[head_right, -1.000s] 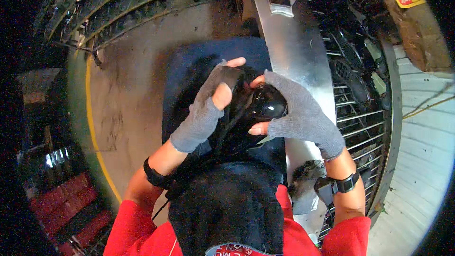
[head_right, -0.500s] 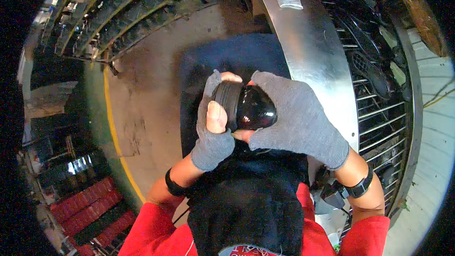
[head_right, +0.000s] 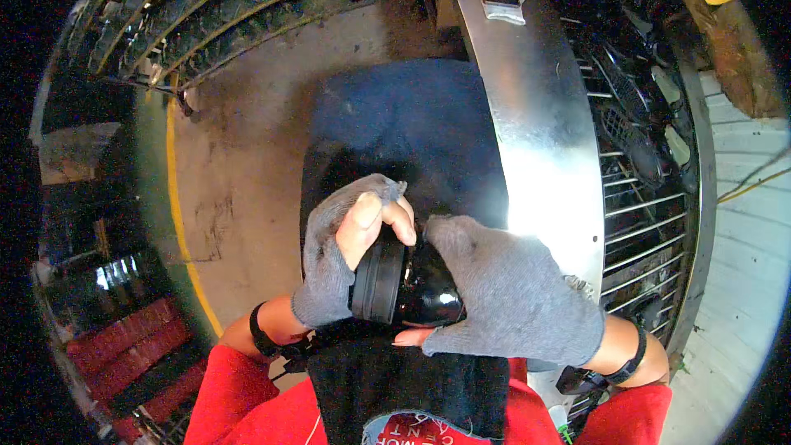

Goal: Checking and polishing finished shoes before placing them on a conveyor belt.

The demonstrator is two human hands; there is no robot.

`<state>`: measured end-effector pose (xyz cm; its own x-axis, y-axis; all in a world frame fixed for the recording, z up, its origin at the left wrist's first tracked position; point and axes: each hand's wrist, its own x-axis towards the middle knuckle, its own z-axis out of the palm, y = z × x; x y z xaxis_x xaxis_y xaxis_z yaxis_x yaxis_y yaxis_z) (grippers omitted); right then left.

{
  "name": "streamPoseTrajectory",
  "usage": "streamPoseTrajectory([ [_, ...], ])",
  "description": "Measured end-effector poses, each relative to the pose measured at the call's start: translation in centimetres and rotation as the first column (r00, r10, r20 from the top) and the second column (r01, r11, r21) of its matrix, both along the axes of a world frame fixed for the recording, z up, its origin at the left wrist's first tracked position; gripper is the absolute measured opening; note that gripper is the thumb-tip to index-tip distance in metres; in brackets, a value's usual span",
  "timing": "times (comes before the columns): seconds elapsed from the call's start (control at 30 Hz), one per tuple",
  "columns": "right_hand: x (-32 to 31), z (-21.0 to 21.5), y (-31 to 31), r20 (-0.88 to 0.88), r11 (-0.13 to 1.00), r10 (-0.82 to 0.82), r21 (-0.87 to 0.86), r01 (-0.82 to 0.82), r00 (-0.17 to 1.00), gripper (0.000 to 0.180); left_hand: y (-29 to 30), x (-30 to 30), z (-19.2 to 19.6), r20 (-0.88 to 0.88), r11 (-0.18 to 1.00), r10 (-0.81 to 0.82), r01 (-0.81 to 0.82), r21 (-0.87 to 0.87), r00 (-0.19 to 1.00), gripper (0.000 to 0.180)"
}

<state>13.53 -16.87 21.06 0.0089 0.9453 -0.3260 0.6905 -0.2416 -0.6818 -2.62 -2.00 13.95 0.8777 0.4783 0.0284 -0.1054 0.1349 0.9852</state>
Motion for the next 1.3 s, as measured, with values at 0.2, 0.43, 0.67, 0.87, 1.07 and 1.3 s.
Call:
streamPoseTrajectory([
  [0.2,-1.6,-1.5,-1.4,0.035,0.983,-0.037,0.184,0.03,0.999,0.096,-1.6,-0.3,0.4,0.022,0.984,0.145,-0.141,-0.106,0.989,0.042],
  [0.43,-0.7,-0.3,0.7,0.213,0.95,0.183,0.211,-0.228,0.96,0.093,-1.1,-0.1,-0.9,0.092,0.953,-0.091,0.114,-0.28,0.992,0.04],
  [0.67,-4.5,-9.3,1.6,-0.678,0.458,-0.598,0.15,0.876,0.428,0.065,1.5,2.1,-1.3,-0.033,0.957,0.193,-0.196,-0.213,0.981,0.058],
  [0.87,-0.8,-1.6,4.4,-0.919,0.716,-0.36,-0.161,0.679,0.161,0.062,1.9,2.0,0.8,0.54,0.957,0.162,-0.264,0.117,0.826,0.029],
  [1.07,-3.0,1.2,8.4,0.303,0.62,0.498,0.531,-0.577,0.813,0.061,4.9,3.4,-2.0,0.168,0.428,-0.091,0.191,-0.883,0.982,0.057],
  [1.3,-4.8,-3.9,2.9,0.094,0.611,0.423,0.705,-0.361,0.901,0.049,2.4,0.4,-12.2,0.019,0.717,0.145,-0.092,-0.691,0.989,0.082],
])
